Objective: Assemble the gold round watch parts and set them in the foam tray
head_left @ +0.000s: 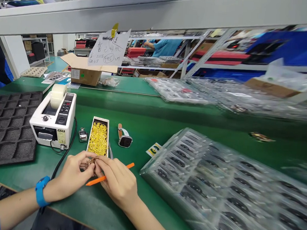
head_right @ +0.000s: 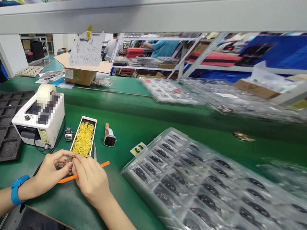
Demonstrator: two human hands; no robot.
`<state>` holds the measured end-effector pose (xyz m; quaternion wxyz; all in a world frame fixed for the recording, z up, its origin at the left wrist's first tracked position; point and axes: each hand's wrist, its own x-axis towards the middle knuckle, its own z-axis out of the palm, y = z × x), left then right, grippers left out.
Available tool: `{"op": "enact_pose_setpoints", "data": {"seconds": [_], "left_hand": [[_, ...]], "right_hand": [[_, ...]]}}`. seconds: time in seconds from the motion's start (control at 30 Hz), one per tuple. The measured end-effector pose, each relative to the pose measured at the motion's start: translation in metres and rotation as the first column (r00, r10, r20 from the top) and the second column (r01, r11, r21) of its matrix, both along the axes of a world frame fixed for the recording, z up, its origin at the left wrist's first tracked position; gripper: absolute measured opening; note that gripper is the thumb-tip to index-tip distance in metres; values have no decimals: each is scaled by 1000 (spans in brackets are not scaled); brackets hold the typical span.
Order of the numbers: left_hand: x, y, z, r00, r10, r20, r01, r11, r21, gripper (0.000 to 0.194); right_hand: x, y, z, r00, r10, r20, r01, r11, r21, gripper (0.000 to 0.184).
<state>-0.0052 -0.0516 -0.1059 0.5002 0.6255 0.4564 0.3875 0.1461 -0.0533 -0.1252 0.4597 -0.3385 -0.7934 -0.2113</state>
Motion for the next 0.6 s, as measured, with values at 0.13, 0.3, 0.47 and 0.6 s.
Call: {"op": "enact_pose_setpoints", "data": {"seconds": [0.13,0.3,0.47,0.6], "left_hand": [[0,-1,0,1000,-5,-27,6,999,35,20],[0,0,4,1000,1,-9,-1,1000,23,18],[0,5,4,989,35,146,-14,989,-144,16],[-3,12,6,955,86,284,-11,967,-255,24]], "right_hand": [[-3,-3,1,998,-55,-4,55,998,-17,10],[-6,-5,4,995,-96,-33,95,995,-26,7],[-9,-5,4,992,-38,-124,25,995,-100,10],[-4,-6,10,947,34,-320,-117,963,-243,13]]}}
